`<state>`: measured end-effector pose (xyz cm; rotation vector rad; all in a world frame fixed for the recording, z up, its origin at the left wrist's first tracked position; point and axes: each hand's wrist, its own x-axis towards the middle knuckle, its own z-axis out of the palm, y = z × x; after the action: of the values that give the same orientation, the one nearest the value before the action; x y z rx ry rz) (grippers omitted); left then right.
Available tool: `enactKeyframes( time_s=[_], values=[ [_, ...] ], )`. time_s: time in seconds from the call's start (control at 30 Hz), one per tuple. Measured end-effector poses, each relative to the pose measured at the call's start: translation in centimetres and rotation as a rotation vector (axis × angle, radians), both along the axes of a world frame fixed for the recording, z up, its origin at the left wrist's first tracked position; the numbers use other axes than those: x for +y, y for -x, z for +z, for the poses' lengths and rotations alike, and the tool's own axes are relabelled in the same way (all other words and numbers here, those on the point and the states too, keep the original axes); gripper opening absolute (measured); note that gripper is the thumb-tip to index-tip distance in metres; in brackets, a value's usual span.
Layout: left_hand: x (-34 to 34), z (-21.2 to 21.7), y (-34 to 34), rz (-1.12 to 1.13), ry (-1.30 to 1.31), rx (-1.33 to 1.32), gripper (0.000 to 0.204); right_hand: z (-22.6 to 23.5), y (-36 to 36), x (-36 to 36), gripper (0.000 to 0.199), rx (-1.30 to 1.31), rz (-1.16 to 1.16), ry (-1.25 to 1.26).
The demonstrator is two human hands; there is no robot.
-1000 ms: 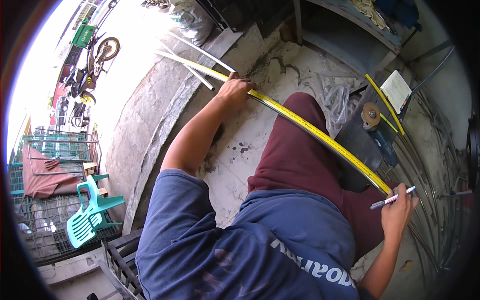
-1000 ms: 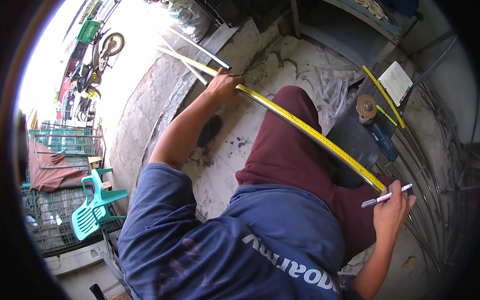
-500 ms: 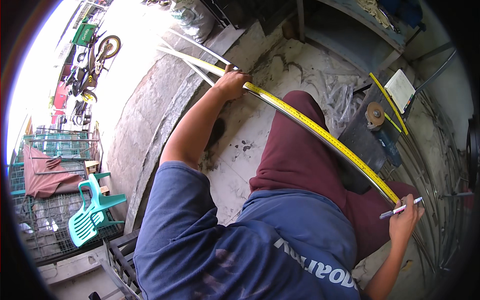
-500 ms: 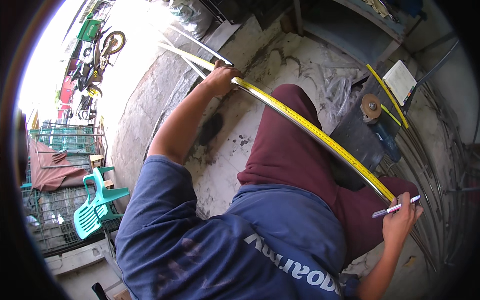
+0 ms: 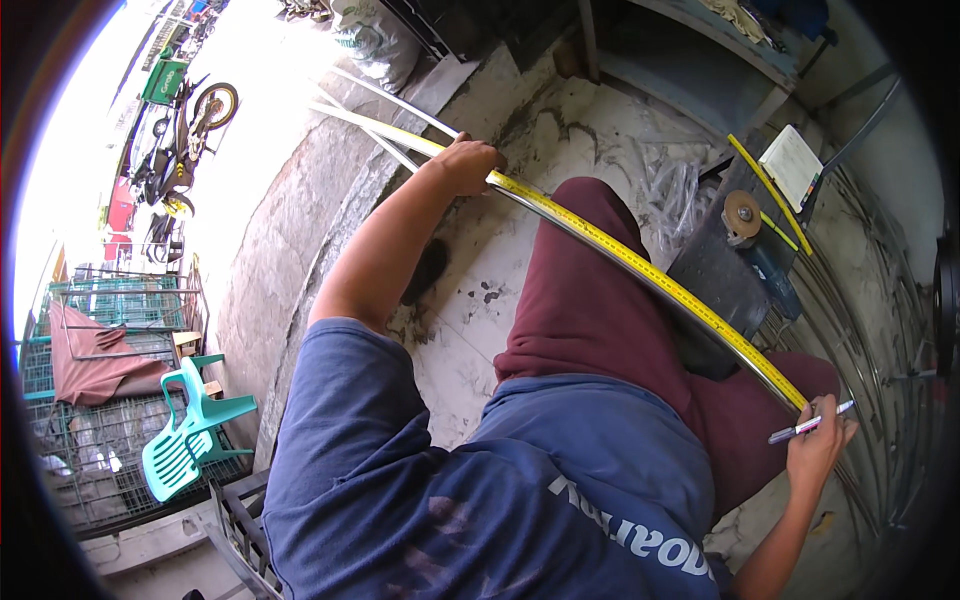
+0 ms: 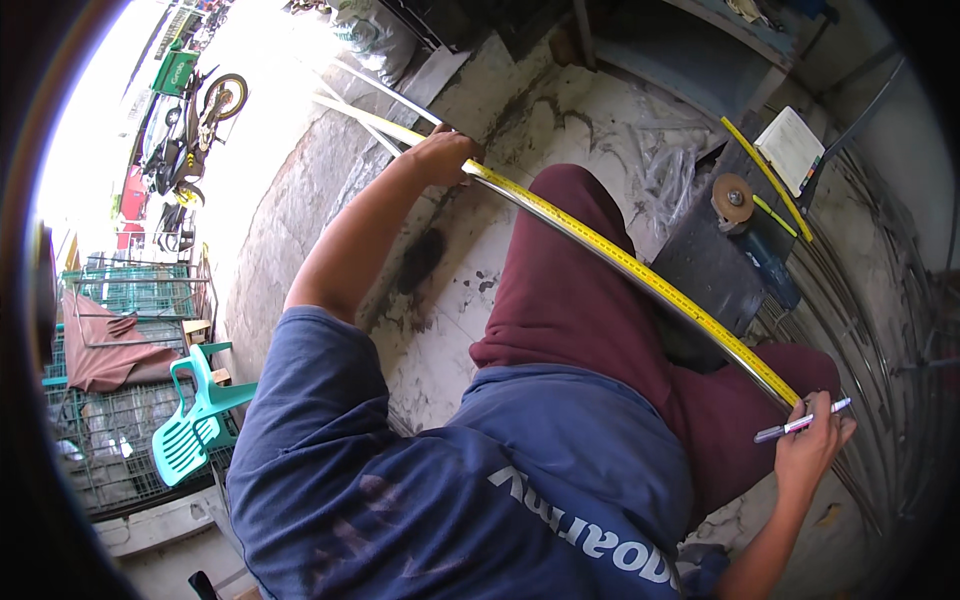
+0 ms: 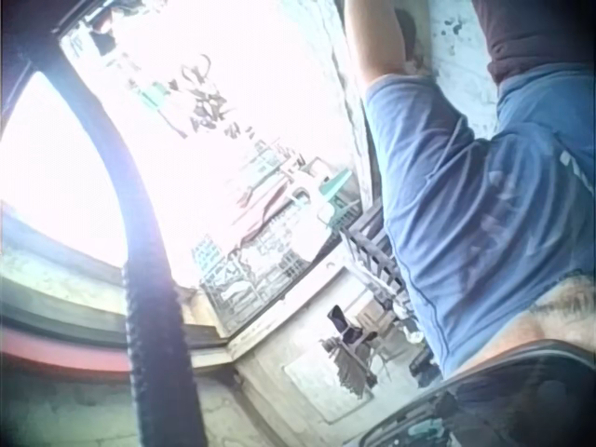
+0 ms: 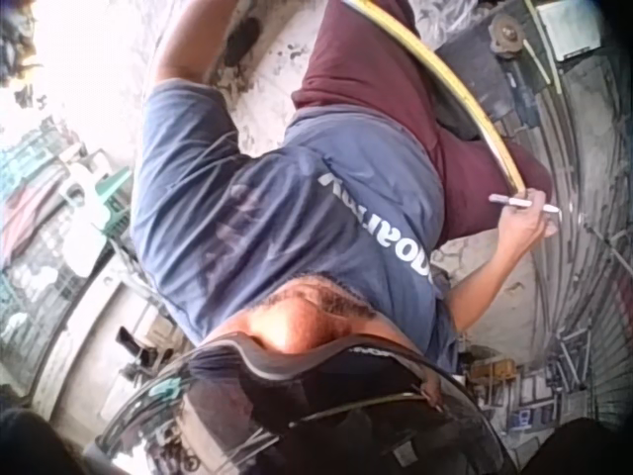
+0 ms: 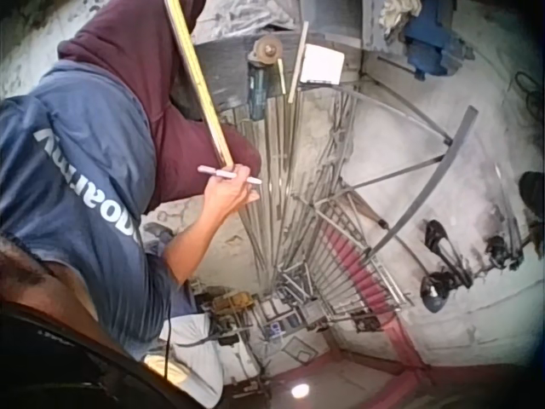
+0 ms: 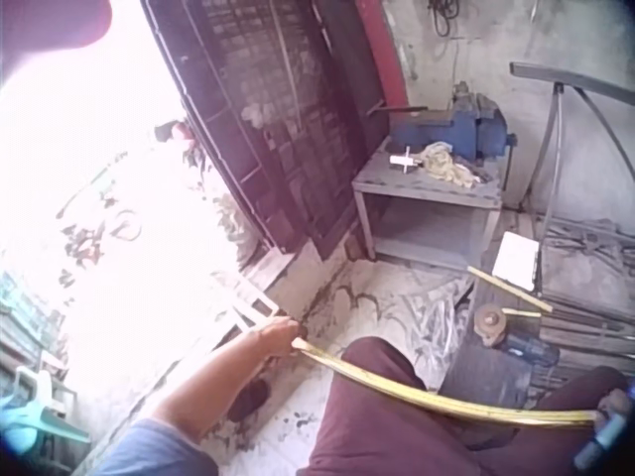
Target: Measuring a metal pipe with tape and marking it, then cutting it with an angle grinder.
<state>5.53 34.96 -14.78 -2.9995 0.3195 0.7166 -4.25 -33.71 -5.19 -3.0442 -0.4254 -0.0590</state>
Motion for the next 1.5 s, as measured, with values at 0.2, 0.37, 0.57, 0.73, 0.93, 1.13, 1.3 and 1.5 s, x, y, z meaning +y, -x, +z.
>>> enactKeyframes(
  time_s=[0.2, 0.37, 0.57, 0.73, 0.93, 1.13, 1.3, 1.5],
  values=[
    [0.7, -0.2, 0.1, 0.042, -0.031, 0.016, 0.047, 0.3, 0.0, 0.4, 0.012, 0.009, -0.014, 0.008],
    [0.8, -0.6, 0.3, 0.044, -0.029, -0.014, 0.052, 0.3, -0.3, 0.4, 0.015, -0.025, 0.001, -0.002],
    [0.7, 0.3, -0.1, 0.073, -0.087, 0.084, 0.056, 1.3, -1.4, 0.7, 0.016, 0.062, -0.068, 0.026],
    [0.7, -0.6, 1.3, 0.29, 0.03, -0.098, 0.074, 0.9, -2.3, -0.3, 0.017, 0.016, -0.044, 0.015],
    [1.1, -7.1, 1.9, 1.677, 0.418, -0.711, 0.084, 1.2, -3.1, -0.3, 0.018, 0.027, -0.064, 0.023],
    [0.1, -11.0, 2.7, 1.892, 1.836, -0.483, 0.025, 1.1, -4.6, -0.7, 0.016, -0.063, 0.015, -0.006],
    [-0.4, -10.1, 3.2, 1.823, 1.702, -0.51, 0.03, 1.3, -6.3, -0.6, 0.015, -0.24, 0.04, 0.033],
    [-0.9, -9.8, 3.7, 1.771, 1.782, -0.487, 0.036, 1.4, -8.6, -1.3, 0.016, -0.354, 0.118, 0.042]
  ],
)
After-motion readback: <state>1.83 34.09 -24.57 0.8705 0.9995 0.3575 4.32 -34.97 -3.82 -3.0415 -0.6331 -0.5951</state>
